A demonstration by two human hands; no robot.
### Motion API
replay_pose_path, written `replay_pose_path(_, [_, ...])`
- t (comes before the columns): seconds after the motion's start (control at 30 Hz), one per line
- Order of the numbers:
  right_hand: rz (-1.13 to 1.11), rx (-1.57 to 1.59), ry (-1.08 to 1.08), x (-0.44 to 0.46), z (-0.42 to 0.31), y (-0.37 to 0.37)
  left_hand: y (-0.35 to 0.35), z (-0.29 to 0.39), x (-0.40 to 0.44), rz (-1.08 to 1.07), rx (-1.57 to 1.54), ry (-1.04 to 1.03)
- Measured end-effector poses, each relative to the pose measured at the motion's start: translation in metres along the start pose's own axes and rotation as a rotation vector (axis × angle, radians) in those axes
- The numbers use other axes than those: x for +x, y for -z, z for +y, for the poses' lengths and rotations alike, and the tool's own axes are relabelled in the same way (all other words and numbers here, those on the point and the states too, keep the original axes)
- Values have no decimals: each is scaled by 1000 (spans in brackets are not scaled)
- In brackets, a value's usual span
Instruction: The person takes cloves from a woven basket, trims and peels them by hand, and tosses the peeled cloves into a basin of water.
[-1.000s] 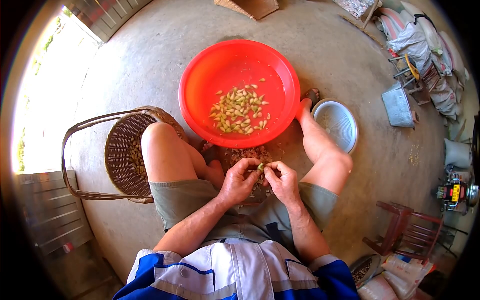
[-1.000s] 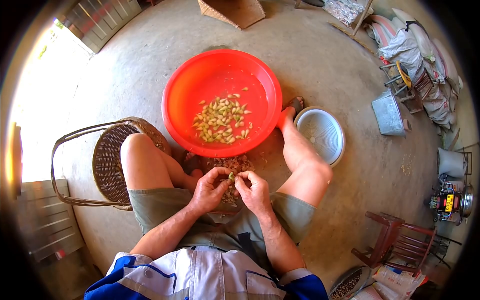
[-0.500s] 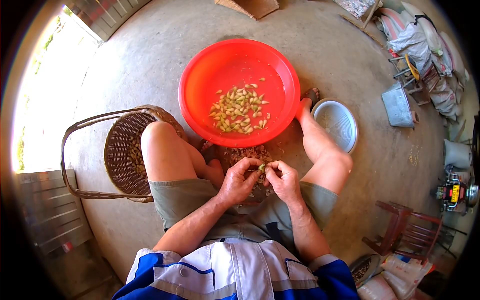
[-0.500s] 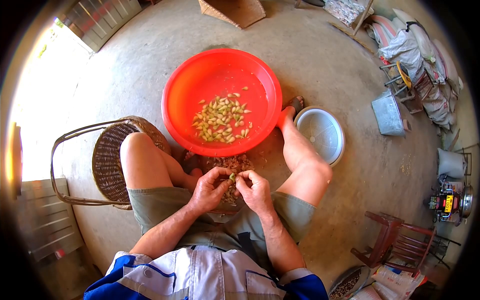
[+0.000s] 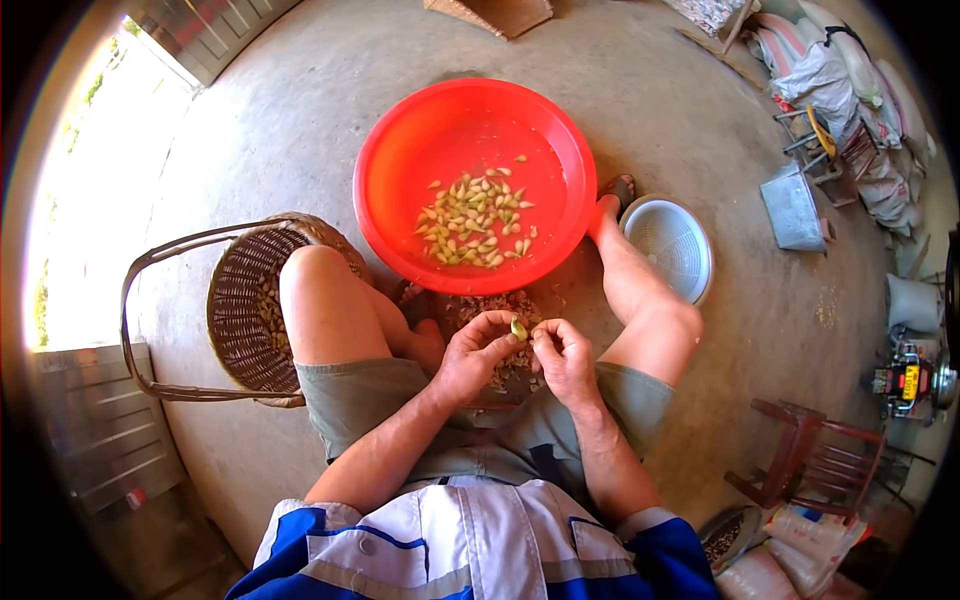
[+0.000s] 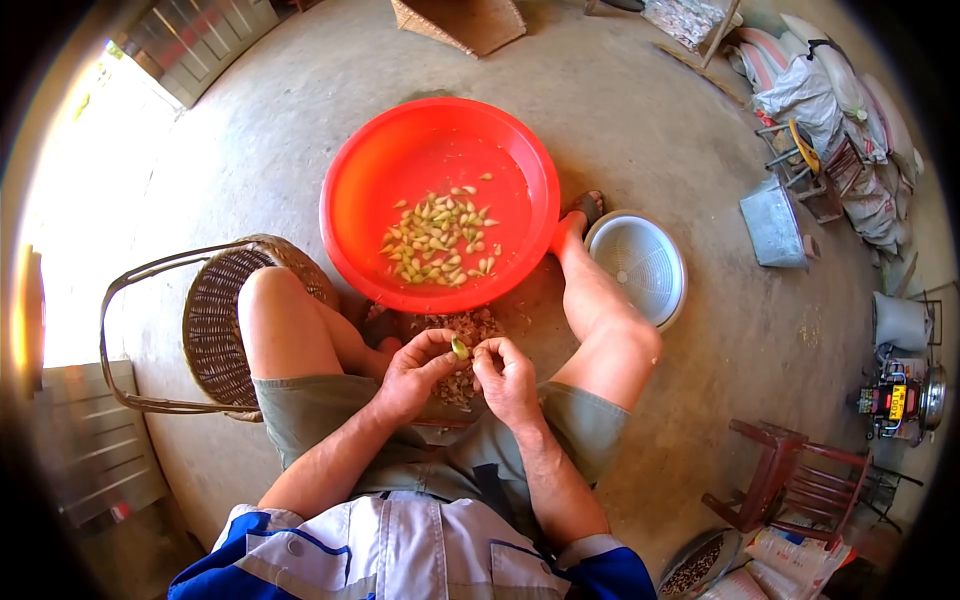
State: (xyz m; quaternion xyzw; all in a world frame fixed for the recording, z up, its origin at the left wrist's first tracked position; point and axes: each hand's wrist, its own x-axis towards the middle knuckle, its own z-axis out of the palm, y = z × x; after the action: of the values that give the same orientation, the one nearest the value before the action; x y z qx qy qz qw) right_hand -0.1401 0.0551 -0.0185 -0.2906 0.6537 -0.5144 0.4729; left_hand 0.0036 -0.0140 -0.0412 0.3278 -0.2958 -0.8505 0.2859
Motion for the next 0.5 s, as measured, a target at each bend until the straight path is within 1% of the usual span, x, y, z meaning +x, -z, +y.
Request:
replay_pose_path(0.17, [-32, 4, 27, 0, 1, 1, 3, -7, 3, 9, 33, -57])
replay_pose_path(0.27, [-31, -6, 17, 1, -6, -2, 3, -7, 1, -3, 230, -131])
replay_pose_path(0.37, [-29, 0, 6, 2, -4, -3, 3, -7, -1, 29, 385, -157])
replay_pose_path(0.5, [-39, 17, -7, 2, 3, -2, -1, -4, -3, 45, 477, -210])
